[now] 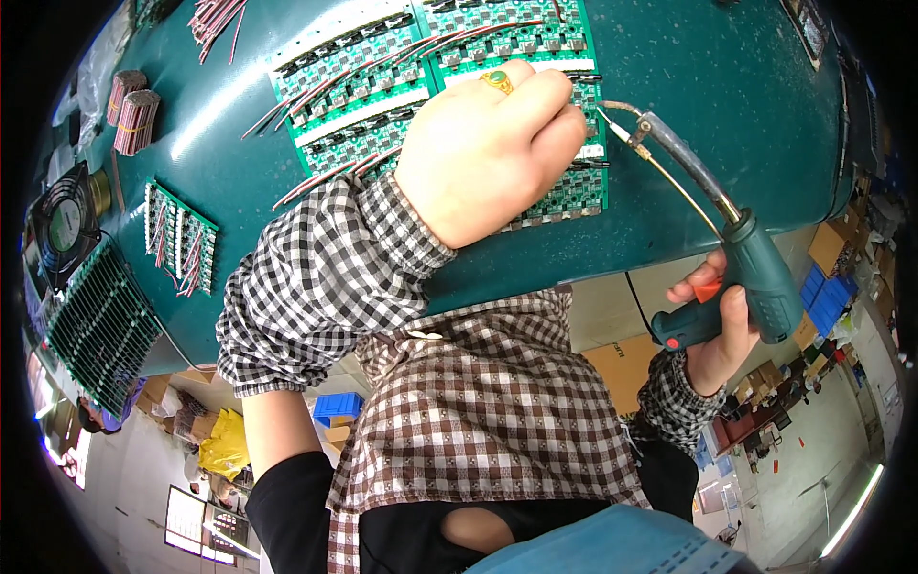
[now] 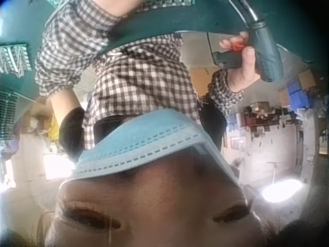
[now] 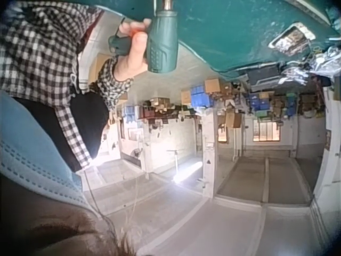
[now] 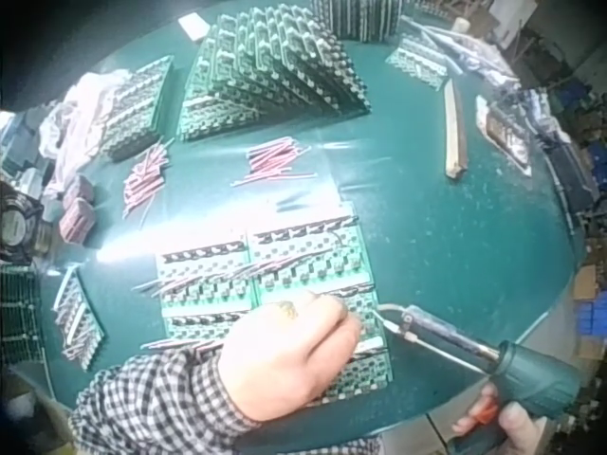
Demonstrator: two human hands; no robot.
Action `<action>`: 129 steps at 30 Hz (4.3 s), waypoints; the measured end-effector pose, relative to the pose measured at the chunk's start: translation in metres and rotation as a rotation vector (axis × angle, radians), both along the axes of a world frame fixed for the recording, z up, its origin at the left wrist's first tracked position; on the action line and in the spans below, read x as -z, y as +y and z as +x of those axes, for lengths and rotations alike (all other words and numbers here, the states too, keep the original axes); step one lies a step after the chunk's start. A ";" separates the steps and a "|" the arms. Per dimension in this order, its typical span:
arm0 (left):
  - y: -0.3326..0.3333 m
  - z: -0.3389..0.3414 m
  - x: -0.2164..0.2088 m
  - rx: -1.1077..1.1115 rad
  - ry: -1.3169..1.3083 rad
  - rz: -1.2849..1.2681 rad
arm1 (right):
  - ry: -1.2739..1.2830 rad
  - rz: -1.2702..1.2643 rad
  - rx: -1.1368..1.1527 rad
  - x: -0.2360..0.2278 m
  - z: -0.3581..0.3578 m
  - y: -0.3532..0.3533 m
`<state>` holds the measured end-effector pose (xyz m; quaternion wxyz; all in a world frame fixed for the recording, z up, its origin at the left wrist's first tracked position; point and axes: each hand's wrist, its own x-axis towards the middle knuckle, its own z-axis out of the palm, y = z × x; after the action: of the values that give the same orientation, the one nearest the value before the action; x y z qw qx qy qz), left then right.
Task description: The person positions wires onto circuit boards and solders them using a soldering gun.
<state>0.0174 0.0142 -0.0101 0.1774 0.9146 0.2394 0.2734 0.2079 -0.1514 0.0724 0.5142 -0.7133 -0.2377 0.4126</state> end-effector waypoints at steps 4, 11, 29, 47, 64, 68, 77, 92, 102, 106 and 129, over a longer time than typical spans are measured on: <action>0.000 -0.001 0.000 0.004 0.002 0.008 | 0.004 -0.006 -0.006 -0.001 -0.001 0.001; -0.002 -0.001 -0.001 -0.008 0.043 0.017 | -0.004 -0.007 -0.013 0.001 0.000 -0.001; -0.002 0.000 -0.004 0.002 0.090 0.014 | -0.099 -0.048 -0.025 -0.001 -0.003 0.001; -0.002 0.000 -0.002 0.009 0.080 0.006 | -0.105 -0.038 -0.027 0.000 -0.004 0.001; 0.000 0.001 -0.001 -0.007 0.038 0.016 | -0.099 -0.051 -0.063 -0.003 -0.002 0.003; -0.001 0.000 -0.001 -0.010 0.047 0.029 | -0.106 -0.051 -0.070 -0.001 -0.003 0.004; -0.001 0.001 -0.001 -0.005 0.027 0.025 | -0.115 -0.059 -0.055 -0.001 -0.003 0.002; -0.001 0.002 0.001 -0.008 0.024 0.049 | -0.137 -0.050 -0.064 -0.002 -0.004 0.003; -0.001 0.002 0.000 -0.006 0.034 0.023 | -0.166 -0.070 -0.071 0.000 -0.005 0.002; -0.001 0.002 -0.001 -0.014 0.040 0.032 | -0.172 -0.038 -0.050 0.000 -0.004 0.001; -0.006 0.001 -0.008 0.021 0.129 0.027 | -0.156 -0.023 -0.058 0.003 -0.003 -0.001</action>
<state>0.0183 0.0084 -0.0021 0.1521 0.9351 0.2369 0.2152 0.2050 -0.1520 0.0698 0.4735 -0.7420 -0.2930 0.3734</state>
